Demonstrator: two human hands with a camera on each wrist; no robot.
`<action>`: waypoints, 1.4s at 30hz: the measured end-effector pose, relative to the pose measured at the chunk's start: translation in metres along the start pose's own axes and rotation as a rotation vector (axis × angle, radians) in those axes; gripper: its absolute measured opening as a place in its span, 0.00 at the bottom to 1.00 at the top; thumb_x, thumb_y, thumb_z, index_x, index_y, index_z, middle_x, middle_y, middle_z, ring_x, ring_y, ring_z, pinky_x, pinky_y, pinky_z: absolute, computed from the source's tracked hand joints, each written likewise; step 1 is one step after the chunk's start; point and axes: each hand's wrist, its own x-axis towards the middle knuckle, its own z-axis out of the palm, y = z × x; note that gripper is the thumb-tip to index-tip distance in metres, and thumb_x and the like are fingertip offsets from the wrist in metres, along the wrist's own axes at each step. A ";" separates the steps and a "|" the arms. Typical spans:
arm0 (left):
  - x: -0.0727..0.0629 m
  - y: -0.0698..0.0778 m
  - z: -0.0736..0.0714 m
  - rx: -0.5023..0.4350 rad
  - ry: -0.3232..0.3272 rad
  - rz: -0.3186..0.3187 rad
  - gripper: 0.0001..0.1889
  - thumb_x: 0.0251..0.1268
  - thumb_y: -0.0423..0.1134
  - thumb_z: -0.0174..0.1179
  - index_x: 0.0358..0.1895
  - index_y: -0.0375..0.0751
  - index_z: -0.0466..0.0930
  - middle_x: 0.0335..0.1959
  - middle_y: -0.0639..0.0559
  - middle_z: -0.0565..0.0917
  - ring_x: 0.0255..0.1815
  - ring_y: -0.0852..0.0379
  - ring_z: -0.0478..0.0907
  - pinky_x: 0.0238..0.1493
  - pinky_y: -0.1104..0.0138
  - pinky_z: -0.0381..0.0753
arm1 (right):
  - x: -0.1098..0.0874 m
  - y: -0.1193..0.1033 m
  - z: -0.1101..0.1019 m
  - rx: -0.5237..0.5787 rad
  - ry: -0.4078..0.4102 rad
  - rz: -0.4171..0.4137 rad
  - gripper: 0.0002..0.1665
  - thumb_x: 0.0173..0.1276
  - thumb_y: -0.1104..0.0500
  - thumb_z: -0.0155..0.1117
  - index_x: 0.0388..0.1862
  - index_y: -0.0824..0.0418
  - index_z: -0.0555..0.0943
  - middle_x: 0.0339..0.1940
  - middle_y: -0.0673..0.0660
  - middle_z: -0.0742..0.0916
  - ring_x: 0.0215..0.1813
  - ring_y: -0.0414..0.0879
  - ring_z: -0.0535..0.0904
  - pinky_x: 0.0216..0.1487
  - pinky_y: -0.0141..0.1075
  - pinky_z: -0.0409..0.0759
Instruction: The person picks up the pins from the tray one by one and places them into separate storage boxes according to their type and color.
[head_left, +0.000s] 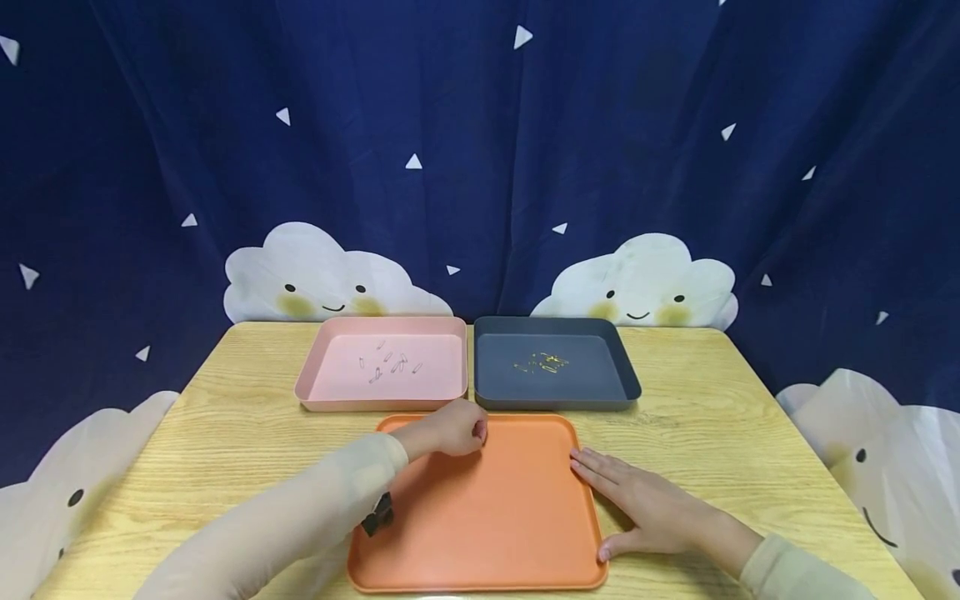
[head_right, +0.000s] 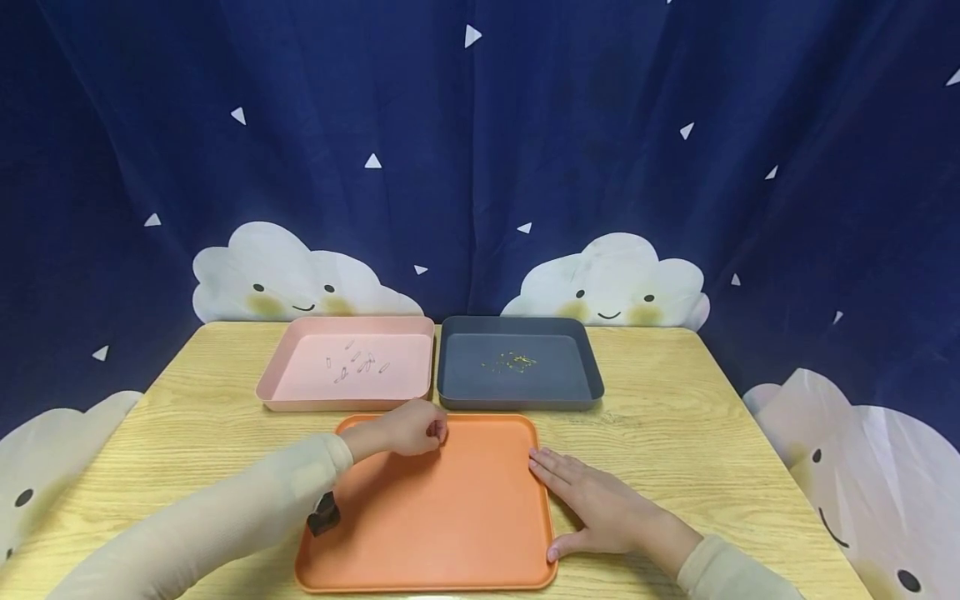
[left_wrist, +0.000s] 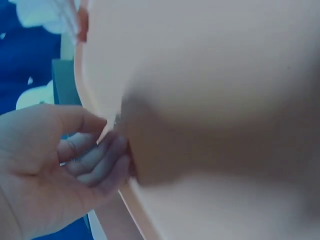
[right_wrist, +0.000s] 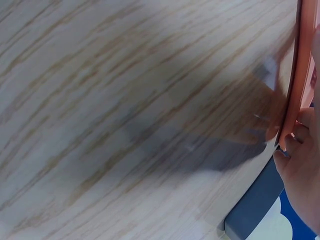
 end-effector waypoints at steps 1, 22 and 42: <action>-0.001 -0.003 0.000 -0.028 0.007 -0.002 0.06 0.55 0.28 0.59 0.23 0.39 0.81 0.20 0.53 0.80 0.22 0.66 0.66 0.25 0.78 0.66 | 0.000 0.000 0.000 0.000 0.001 -0.001 0.61 0.54 0.24 0.57 0.76 0.60 0.58 0.77 0.59 0.65 0.74 0.56 0.65 0.65 0.51 0.74; -0.019 -0.034 -0.014 -0.819 -0.022 -0.353 0.11 0.63 0.29 0.56 0.44 0.22 0.80 0.37 0.36 0.87 0.26 0.62 0.80 0.43 0.62 0.88 | 0.001 -0.002 -0.001 -0.016 0.014 -0.010 0.61 0.53 0.24 0.58 0.75 0.61 0.60 0.76 0.59 0.66 0.74 0.56 0.66 0.65 0.50 0.74; -0.038 -0.057 -0.057 -0.906 0.064 -0.395 0.13 0.64 0.29 0.55 0.47 0.21 0.76 0.25 0.51 0.85 0.27 0.61 0.82 0.41 0.68 0.87 | 0.002 -0.001 -0.001 -0.005 -0.001 0.002 0.61 0.53 0.24 0.57 0.75 0.62 0.60 0.76 0.59 0.66 0.74 0.56 0.65 0.66 0.51 0.74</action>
